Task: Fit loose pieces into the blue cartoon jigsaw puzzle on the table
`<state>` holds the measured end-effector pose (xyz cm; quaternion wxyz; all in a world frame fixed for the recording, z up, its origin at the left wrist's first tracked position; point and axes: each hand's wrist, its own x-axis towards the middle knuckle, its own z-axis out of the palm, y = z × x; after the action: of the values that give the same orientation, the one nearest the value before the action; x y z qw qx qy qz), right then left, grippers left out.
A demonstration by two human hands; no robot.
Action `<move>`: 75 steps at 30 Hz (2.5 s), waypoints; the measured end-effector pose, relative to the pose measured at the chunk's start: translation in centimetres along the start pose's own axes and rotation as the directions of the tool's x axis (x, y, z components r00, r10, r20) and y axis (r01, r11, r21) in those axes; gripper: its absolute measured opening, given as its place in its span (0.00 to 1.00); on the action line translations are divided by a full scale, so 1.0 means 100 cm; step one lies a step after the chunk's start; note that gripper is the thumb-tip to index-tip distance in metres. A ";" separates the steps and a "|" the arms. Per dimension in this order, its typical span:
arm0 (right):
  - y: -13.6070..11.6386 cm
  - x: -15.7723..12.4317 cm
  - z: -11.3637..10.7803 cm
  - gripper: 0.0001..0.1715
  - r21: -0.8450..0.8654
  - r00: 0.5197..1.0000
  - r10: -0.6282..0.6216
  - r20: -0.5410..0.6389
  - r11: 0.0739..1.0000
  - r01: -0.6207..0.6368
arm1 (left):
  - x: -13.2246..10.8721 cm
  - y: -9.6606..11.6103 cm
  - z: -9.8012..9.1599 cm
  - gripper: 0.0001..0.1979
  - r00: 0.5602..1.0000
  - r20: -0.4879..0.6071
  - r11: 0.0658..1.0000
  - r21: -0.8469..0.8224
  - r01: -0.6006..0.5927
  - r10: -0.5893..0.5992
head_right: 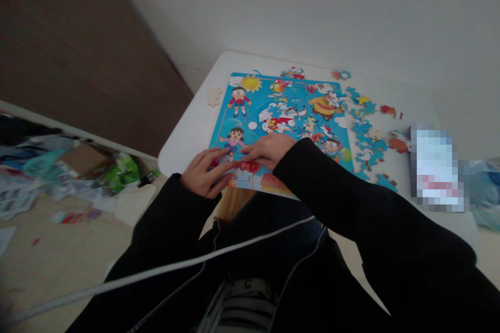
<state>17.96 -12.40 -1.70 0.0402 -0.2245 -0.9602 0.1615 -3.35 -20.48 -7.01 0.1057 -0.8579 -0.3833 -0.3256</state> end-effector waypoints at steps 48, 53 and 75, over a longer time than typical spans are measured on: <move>-0.017 -0.006 0.014 0.19 0.187 0.918 0.352 -0.184 0.929 -0.319 | 0.001 0.003 0.000 0.11 0.998 0.020 0.998 -0.022 0.057 -0.056; -0.019 -0.006 0.016 0.18 0.209 0.889 0.404 -0.215 0.909 -0.362 | 0.001 0.004 -0.001 0.10 0.998 0.028 0.998 -0.021 0.063 -0.062; -0.016 -0.004 0.017 0.17 0.367 0.873 0.451 -0.184 0.856 -0.364 | 0.001 0.005 -0.002 0.10 0.991 0.060 0.990 -0.056 0.127 -0.123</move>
<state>17.44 -14.43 -2.79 0.1679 -0.4342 -0.8365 0.2892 -3.04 -20.91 -6.76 0.0484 -0.8438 -0.4291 -0.3185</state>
